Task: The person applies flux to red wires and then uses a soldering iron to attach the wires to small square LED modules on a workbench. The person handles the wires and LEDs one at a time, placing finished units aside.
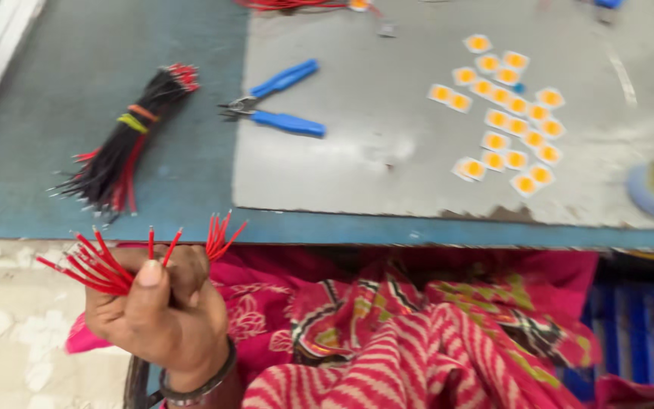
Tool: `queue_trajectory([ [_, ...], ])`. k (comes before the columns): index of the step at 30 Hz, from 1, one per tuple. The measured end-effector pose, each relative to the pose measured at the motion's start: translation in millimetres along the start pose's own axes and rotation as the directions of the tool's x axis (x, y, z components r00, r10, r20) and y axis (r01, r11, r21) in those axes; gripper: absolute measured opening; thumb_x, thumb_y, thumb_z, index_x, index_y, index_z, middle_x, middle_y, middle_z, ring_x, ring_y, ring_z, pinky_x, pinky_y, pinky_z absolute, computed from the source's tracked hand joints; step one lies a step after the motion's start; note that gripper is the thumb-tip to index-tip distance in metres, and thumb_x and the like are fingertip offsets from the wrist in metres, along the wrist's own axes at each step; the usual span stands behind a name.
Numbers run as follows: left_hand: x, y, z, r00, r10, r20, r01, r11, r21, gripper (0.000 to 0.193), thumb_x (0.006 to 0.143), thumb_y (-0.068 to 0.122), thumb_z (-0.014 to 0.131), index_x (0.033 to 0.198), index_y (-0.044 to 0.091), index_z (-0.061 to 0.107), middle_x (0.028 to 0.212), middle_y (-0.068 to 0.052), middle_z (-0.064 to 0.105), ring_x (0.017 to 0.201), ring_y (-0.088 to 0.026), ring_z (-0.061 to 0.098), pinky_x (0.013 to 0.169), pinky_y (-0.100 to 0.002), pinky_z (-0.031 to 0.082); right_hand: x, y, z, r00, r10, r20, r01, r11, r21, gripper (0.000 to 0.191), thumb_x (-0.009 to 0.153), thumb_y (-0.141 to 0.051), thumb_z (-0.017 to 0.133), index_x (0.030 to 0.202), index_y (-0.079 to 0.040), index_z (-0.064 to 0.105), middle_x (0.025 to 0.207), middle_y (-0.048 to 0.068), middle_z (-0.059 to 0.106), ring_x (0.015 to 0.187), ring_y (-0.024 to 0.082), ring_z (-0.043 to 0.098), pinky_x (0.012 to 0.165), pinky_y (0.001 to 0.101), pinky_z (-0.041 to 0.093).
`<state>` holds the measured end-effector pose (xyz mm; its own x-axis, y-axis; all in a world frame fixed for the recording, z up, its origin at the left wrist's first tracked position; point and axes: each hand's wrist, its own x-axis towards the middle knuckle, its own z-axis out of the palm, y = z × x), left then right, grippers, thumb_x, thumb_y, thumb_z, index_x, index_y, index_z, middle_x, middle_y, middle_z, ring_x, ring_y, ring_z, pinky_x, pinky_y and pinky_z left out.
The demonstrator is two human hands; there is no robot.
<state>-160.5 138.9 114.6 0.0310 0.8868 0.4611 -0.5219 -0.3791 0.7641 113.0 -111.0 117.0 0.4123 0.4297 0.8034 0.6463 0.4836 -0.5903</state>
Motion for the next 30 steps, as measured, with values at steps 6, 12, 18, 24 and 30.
queue_trajectory([
  [6, 45.6, -0.9, -18.8, 0.902, 0.431, 0.034, -0.403, 0.811, 0.425, 0.013, 0.095, 0.006, 0.07, 0.094, 0.002, 0.058, 0.067, -0.005, 0.05, 0.055, -0.017, 0.046, 0.053, -0.033, 0.035, 59.3, 42.4, 19.8, 0.926, 0.344, 0.158, -0.276, 0.899, -0.34, 0.026, 0.104, 0.001, 0.068, 0.13, 0.003, 0.066, 0.116, 0.018, 0.068, 0.104, 0.027, 0.068, 0.091, 0.0378, 0.055],
  [12, 53.3, -38.9, 41.0, 0.644, 0.088, 0.76, -0.625, 0.634, 0.456, 0.02, 0.089, 0.007, 0.079, 0.104, 0.001, 0.068, 0.074, -0.007, 0.059, 0.063, -0.026, 0.059, 0.06, -0.04, 0.044, 132.6, 121.1, 36.7, 0.835, 0.383, 0.396, -0.088, 0.802, -0.591, 0.025, 0.105, 0.004, 0.063, 0.129, 0.003, 0.068, 0.115, 0.018, 0.069, 0.103, 0.027, 0.07, 0.092, 0.0374, 0.056],
  [18, 41.5, -88.0, 84.6, 0.666, -0.161, 0.728, -0.368, 0.778, 0.509, 0.014, 0.094, 0.006, 0.072, 0.104, 0.002, 0.063, 0.075, -0.012, 0.061, 0.063, -0.031, 0.06, 0.057, -0.04, 0.042, 103.9, 133.4, 62.6, 0.747, 0.293, 0.597, 0.266, 0.691, -0.672, 0.04, 0.089, 0.006, 0.062, 0.125, -0.009, 0.073, 0.126, 0.009, 0.068, 0.127, 0.03, 0.059, 0.115, 0.0493, 0.04],
  [24, 28.3, -89.1, 96.0, 0.568, -0.425, 0.705, -0.105, 0.812, 0.575, 0.017, 0.092, 0.012, 0.072, 0.088, 0.0, 0.061, 0.063, -0.015, 0.057, 0.045, -0.023, 0.05, 0.046, -0.037, 0.038, 59.6, 81.5, 44.9, 0.813, 0.32, 0.486, 0.163, 0.676, -0.718, 0.035, 0.09, 0.0, 0.066, 0.119, -0.016, 0.075, 0.128, 0.001, 0.067, 0.133, 0.024, 0.054, 0.12, 0.0519, 0.03],
  [30, 32.2, -104.9, 126.8, 0.53, -0.519, 0.671, -0.083, 0.756, 0.65, 0.021, 0.086, 0.018, 0.073, 0.083, -0.001, 0.063, 0.057, -0.012, 0.052, 0.048, -0.013, 0.042, 0.047, -0.032, 0.034, 57.0, 82.6, 53.7, 0.883, 0.321, 0.342, 0.028, 0.691, -0.722, 0.02, 0.088, -0.019, 0.079, 0.108, -0.016, 0.076, 0.13, 0.007, 0.062, 0.135, 0.032, 0.048, 0.11, 0.0523, 0.028],
])
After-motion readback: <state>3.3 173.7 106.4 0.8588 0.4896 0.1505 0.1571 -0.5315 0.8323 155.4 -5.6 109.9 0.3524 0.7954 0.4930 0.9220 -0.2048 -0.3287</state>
